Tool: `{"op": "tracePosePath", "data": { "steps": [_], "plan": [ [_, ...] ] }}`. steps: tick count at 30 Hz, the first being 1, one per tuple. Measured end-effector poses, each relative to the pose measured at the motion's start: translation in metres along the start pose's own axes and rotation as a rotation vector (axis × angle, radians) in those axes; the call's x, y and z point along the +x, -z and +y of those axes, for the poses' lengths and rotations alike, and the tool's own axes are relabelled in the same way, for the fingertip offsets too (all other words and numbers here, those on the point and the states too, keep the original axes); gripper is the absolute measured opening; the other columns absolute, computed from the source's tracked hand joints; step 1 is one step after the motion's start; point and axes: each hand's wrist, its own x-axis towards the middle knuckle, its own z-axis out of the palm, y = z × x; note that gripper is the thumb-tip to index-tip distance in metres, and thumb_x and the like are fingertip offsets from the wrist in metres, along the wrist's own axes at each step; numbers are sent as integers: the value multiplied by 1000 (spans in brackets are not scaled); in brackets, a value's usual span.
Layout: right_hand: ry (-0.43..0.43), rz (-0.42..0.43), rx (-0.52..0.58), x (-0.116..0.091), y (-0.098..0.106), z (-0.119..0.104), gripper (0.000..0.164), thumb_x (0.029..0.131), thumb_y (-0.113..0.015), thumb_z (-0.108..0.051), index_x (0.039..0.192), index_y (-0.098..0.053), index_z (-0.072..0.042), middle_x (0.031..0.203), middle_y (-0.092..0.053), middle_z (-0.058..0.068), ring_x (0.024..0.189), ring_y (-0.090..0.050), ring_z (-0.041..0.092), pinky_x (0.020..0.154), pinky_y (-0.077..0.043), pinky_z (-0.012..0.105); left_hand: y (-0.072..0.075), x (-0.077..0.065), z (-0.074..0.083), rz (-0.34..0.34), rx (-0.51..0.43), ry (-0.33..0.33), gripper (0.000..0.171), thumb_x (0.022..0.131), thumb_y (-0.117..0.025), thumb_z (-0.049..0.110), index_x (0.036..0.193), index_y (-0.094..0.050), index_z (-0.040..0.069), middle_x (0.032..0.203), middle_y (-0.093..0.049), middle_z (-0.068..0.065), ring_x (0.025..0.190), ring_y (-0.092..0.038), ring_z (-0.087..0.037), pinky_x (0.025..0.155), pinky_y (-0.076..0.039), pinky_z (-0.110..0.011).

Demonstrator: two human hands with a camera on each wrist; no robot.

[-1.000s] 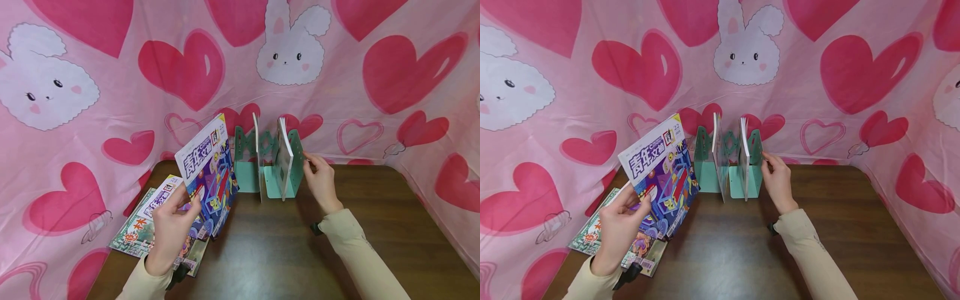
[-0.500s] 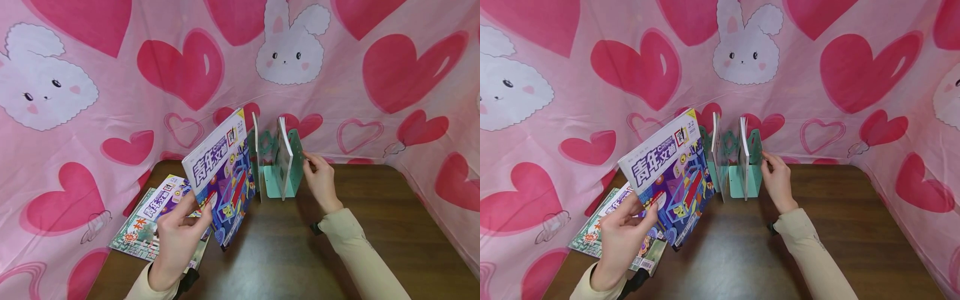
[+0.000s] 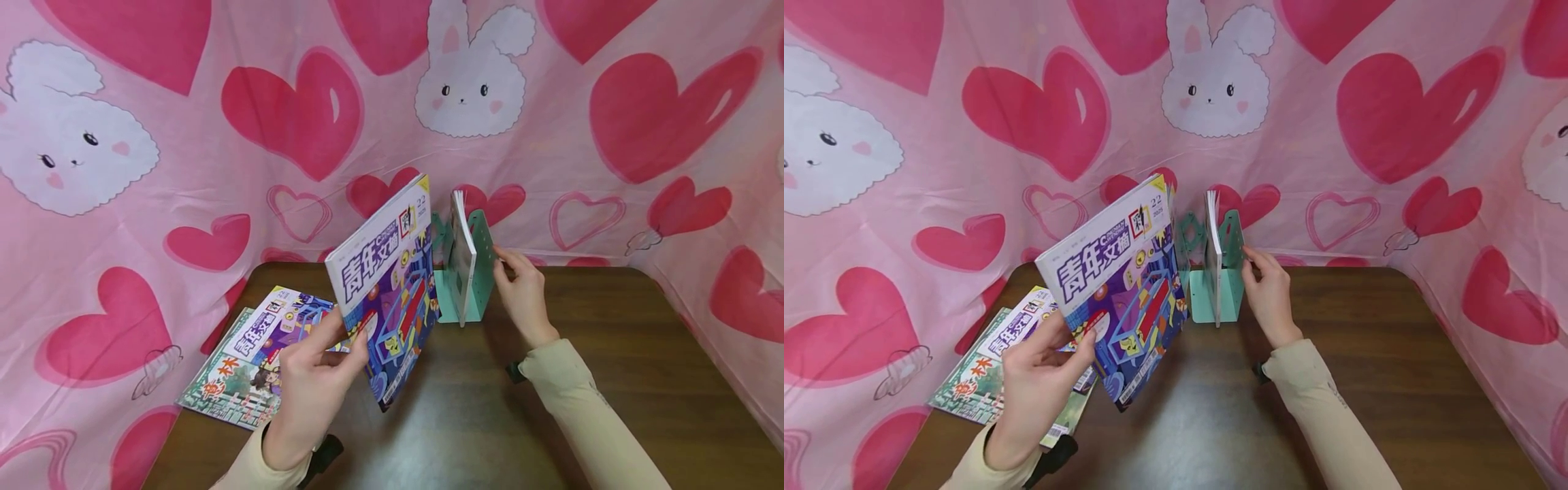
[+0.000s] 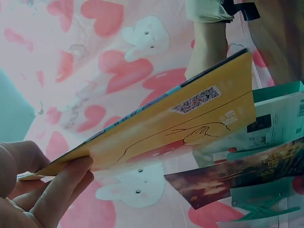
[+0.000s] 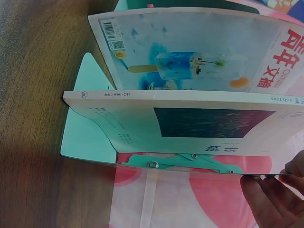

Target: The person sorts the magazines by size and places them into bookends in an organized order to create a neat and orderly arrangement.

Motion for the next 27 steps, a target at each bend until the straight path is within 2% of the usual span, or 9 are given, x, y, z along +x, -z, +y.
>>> {"op": "tracePosePath", "data": {
  "steps": [5, 14, 22, 27],
  "plan": [
    [1, 2, 1, -1, 0, -1, 30, 99, -63, 2, 127, -72, 5, 118, -71, 23, 96, -68, 30, 78, -42, -1, -11, 4, -2, -26, 20, -1, 58, 88, -75, -8, 141, -67, 13, 119, -76, -9, 90, -77, -21, 64, -62, -27],
    [16, 1, 18, -1, 1, -3, 29, 98, -64, 3, 126, -71, 6, 117, -71, 24, 96, -68, 28, 80, -44, 1, -34, 13, -9, -72, 14, -28, 64, 92, -73, -7, 150, -58, 14, 134, -70, -9, 101, -77, -25, 67, -62, -28],
    [19, 3, 29, 0, 1, -2, 29, 98, -65, 3, 127, -71, 6, 118, -71, 23, 97, -68, 31, 81, -43, 0, -58, 22, -23, -45, 75, -54, 65, 92, -74, -5, 151, -57, 14, 138, -68, -7, 109, -75, -23, 69, -62, -27],
    [17, 6, 32, -1, 0, 0, 29, 98, -65, 4, 126, -71, 6, 117, -71, 23, 96, -69, 32, 80, -43, 0, -74, 27, -33, -18, 80, -76, 65, 92, -73, -6, 152, -56, 13, 138, -67, -10, 112, -73, -25, 69, -61, -27]
  ]
}}
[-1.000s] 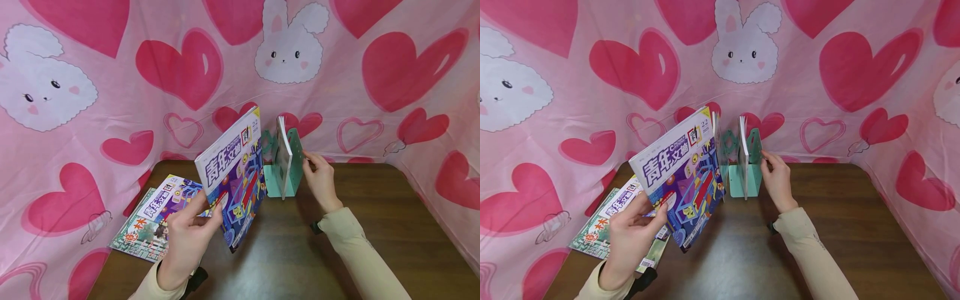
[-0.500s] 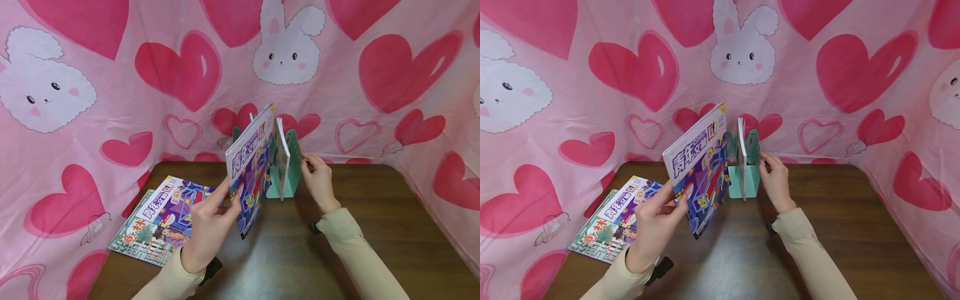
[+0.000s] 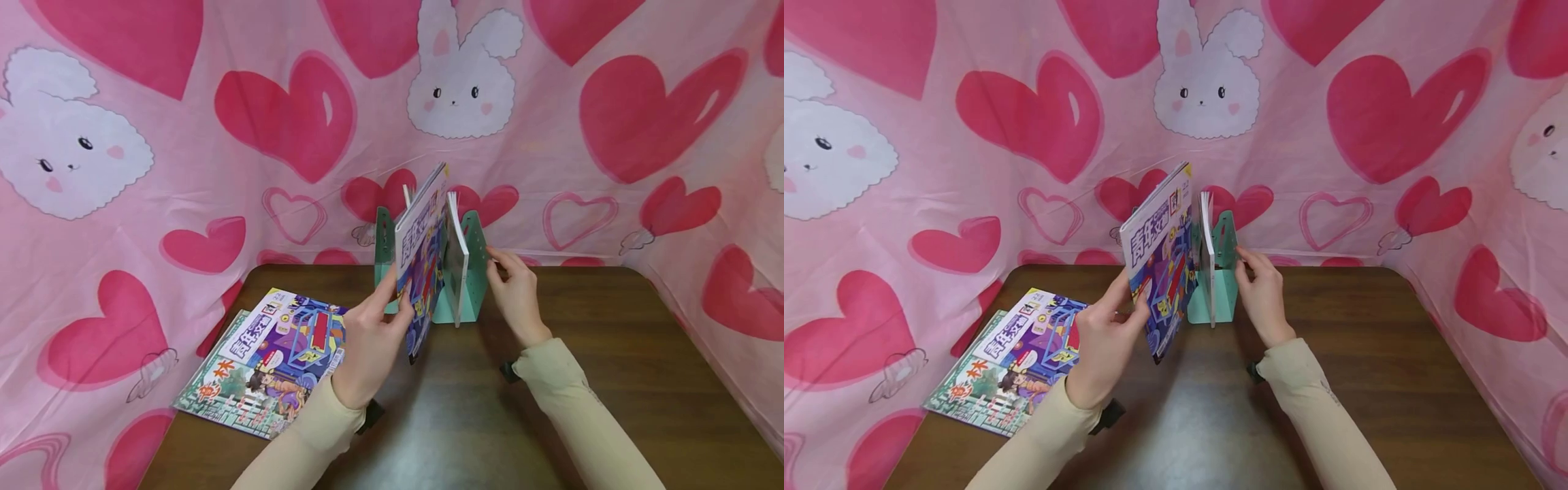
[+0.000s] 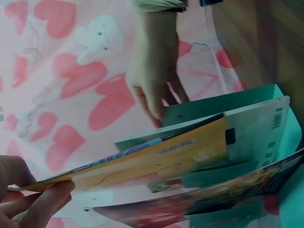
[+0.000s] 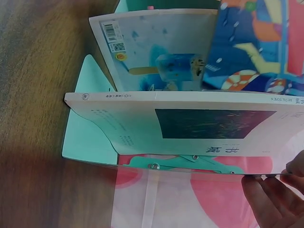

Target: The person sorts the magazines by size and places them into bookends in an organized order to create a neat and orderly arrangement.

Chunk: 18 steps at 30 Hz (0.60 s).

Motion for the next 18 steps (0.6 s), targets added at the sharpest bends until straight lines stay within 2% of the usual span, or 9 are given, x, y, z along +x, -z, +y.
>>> {"op": "tracePosePath", "data": {
  "steps": [6, 12, 15, 18],
  "plan": [
    [-8, -8, -6, 0, 0, 1, 29, 98, -64, 3, 126, -71, 6, 118, -71, 23, 97, -69, 34, 82, -42, -1, -17, 3, -15, 41, 54, -24, 67, 91, -74, -7, 153, -54, 10, 140, -65, -11, 117, -71, -27, 69, -61, -27],
    [-9, -1, -10, -1, 2, 0, 29, 98, -65, 2, 126, -72, 5, 119, -72, 23, 98, -69, 33, 82, -42, 0, -35, 6, -31, 62, 139, -108, 66, 91, -72, -9, 153, -51, 3, 140, -65, -16, 111, -73, -28, 69, -62, -33],
    [-11, -3, -3, -1, 2, 1, 29, 98, -65, 2, 127, -72, 5, 119, -72, 23, 98, -69, 32, 82, -42, 0, -44, 8, -38, 80, 208, -158, 64, 91, -73, -8, 151, -52, 1, 129, -71, -18, 102, -76, -28, 73, -62, -34],
    [-8, -6, 1, -1, 1, 2, 29, 98, -65, 1, 127, -72, 4, 119, -72, 22, 97, -69, 30, 81, -42, 0, -52, 9, -45, 112, 299, -215, 60, 90, -73, -8, 147, -56, -1, 111, -77, -18, 88, -77, -28, 78, -63, -36]
  ]
}}
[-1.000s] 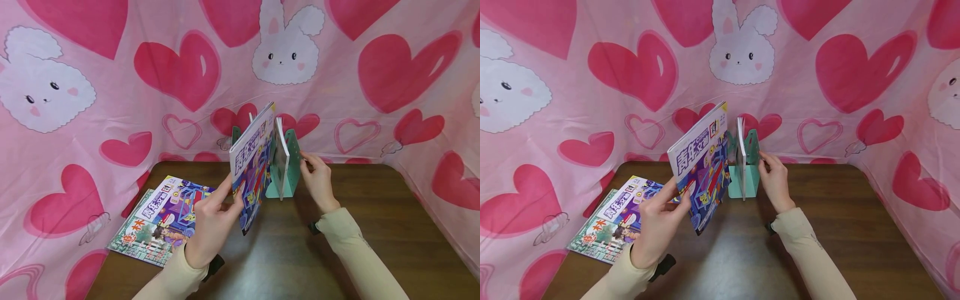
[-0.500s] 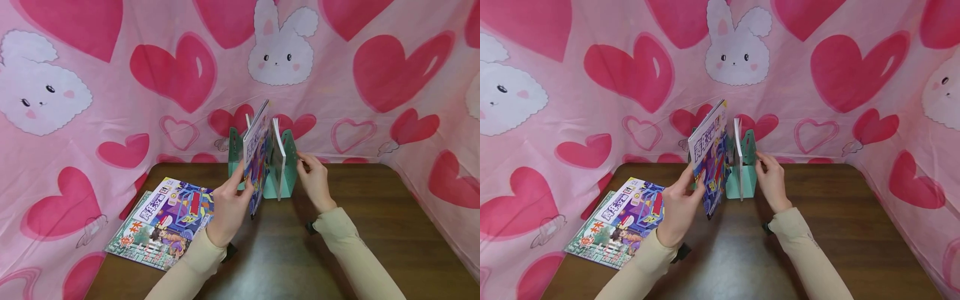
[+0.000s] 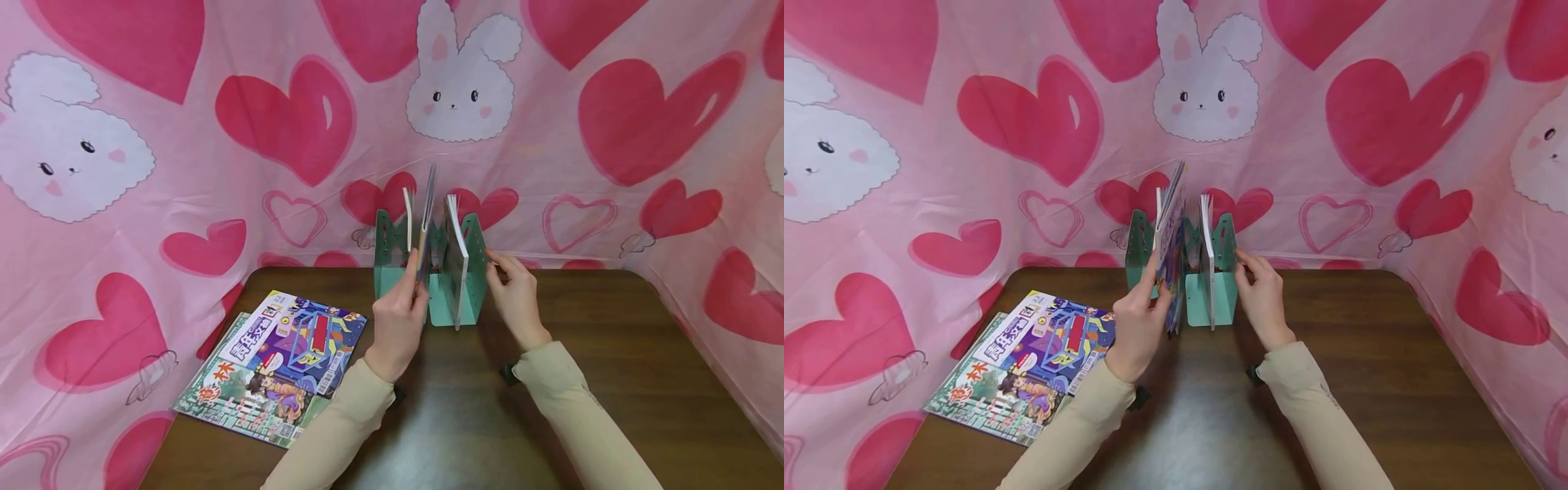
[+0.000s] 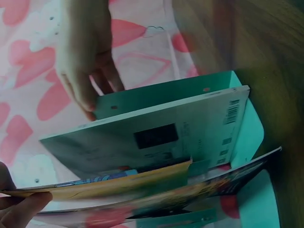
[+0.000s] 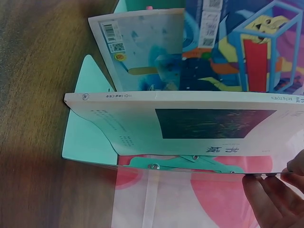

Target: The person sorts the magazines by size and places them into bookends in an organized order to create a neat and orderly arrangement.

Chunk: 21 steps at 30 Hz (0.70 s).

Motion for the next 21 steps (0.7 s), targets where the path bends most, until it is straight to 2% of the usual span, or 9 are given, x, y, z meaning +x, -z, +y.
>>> {"op": "tracePosePath", "data": {
  "steps": [3, 9, 14, 18, 21],
  "plan": [
    [5, 2, 0, 0, 0, 1, 29, 98, -65, 1, 126, -72, 4, 119, -72, 22, 97, -69, 29, 80, -42, 0, -10, -2, -3, 20, 46, -28, 56, 90, -73, -8, 144, -59, -3, 98, -78, -17, 76, -74, -27, 77, -63, -37],
    [3, -3, 1, 0, 0, -1, 29, 99, -66, 0, 127, -72, 4, 120, -72, 22, 96, -69, 30, 80, -43, 0, -28, -5, -9, 37, 98, -27, 53, 92, -70, -5, 143, -59, -3, 101, -78, -16, 71, -73, -26, 68, -63, -36],
    [-1, -12, 3, 0, -1, 0, 29, 99, -65, -1, 128, -72, 2, 119, -72, 21, 96, -69, 30, 80, -43, 0, -41, -7, -15, 84, 144, -31, 56, 89, -72, -7, 143, -59, -4, 106, -78, -17, 70, -72, -27, 64, -62, -37],
    [9, -1, -10, 0, -1, 2, 29, 99, -65, -1, 127, -73, 2, 118, -73, 21, 95, -69, 31, 78, -43, 1, -54, -8, -18, 100, 167, -4, 56, 89, -71, -7, 144, -58, -5, 110, -78, -17, 71, -73, -27, 65, -62, -37],
    [10, 12, -14, 0, 0, 2, 29, 99, -66, -1, 127, -73, 2, 117, -73, 21, 95, -69, 31, 78, -44, 1, -63, -10, -20, 85, 163, 30, 57, 91, -70, -7, 146, -55, -5, 107, -78, -18, 73, -73, -27, 66, -62, -37]
  ]
}}
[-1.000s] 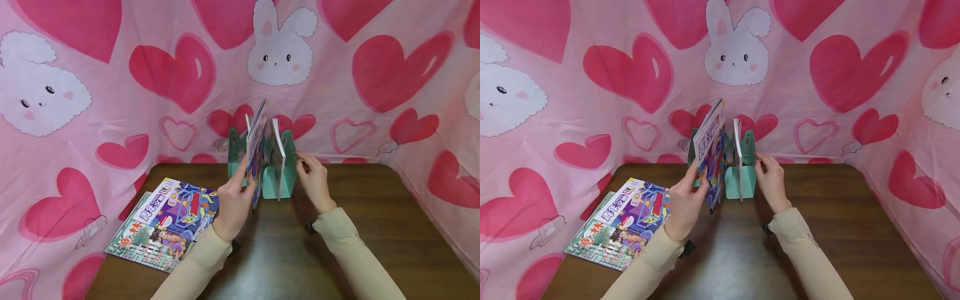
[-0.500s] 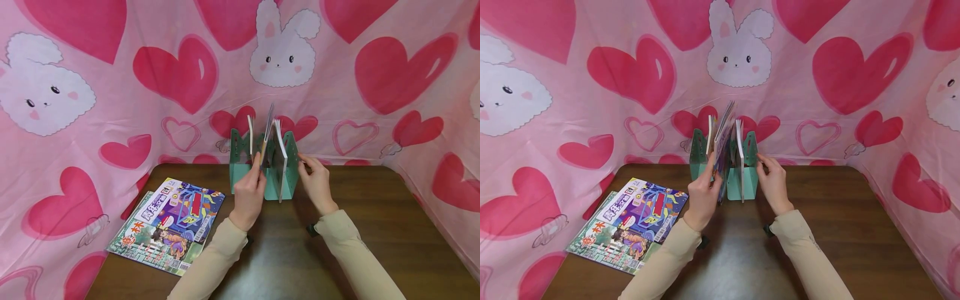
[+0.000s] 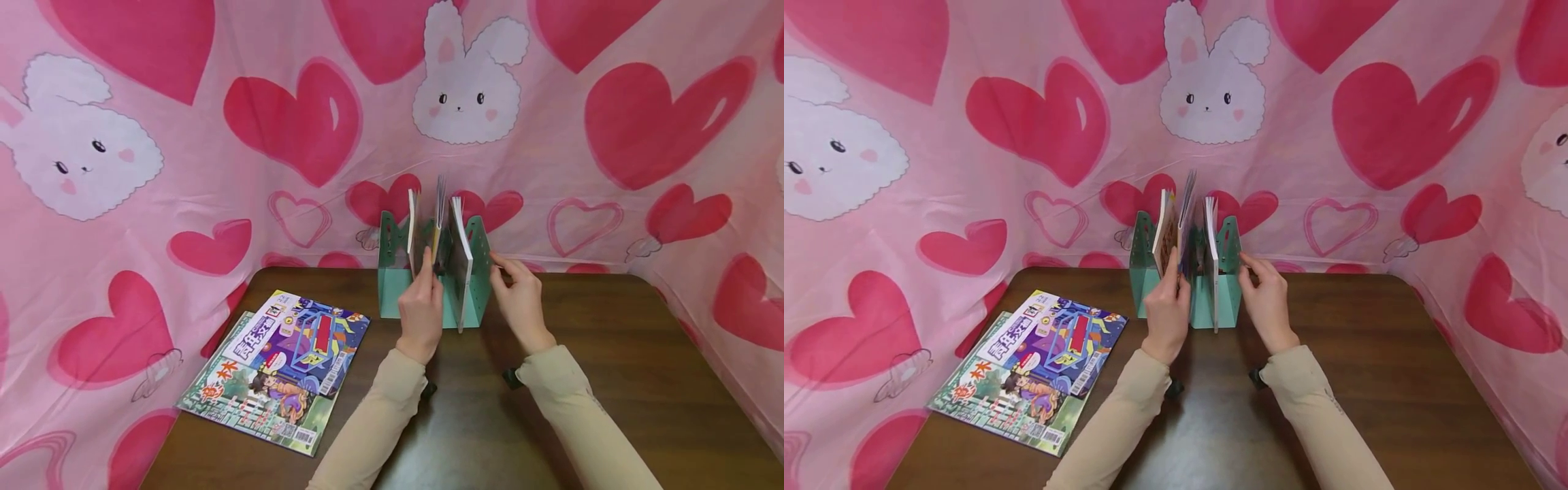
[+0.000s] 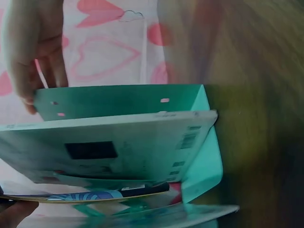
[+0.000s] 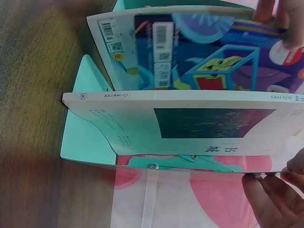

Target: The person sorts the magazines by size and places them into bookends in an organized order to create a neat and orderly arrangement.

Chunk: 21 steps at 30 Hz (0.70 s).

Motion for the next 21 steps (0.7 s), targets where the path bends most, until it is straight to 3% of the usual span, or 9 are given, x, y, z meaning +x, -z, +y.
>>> {"op": "tracePosePath", "data": {
  "steps": [4, 10, 16, 21],
  "plan": [
    [-1, -1, 3, -1, 0, -1, 29, 98, -66, -1, 127, -73, 2, 117, -73, 22, 94, -70, 30, 79, -45, 2, -7, -6, -1, -21, -7, 39, 57, 93, -68, -6, 148, -53, -4, 105, -76, -18, 80, -74, -27, 68, -63, -37],
    [4, 11, 0, -1, 1, 0, 29, 98, -66, 0, 126, -73, 2, 116, -73, 22, 94, -71, 30, 82, -44, 2, -15, -16, -4, -39, 18, 31, 57, 94, -68, -6, 149, -52, -4, 124, -73, -19, 94, -75, -29, 74, -63, -38],
    [-5, -1, 5, 0, 1, 0, 30, 98, -66, -1, 127, -73, 2, 117, -73, 23, 96, -70, 33, 81, -43, 0, -17, -27, -7, -65, 8, 30, 60, 92, -70, -6, 149, -52, -4, 127, -72, -20, 101, -75, -29, 80, -63, -40],
    [-5, -5, 7, 1, 1, 0, 30, 99, -65, -1, 127, -72, 2, 117, -73, 23, 95, -70, 35, 80, -42, 0, -15, -32, -7, -96, -26, 67, 60, 95, -69, -4, 152, -49, -3, 126, -72, -20, 106, -74, -29, 85, -62, -38]
  ]
}}
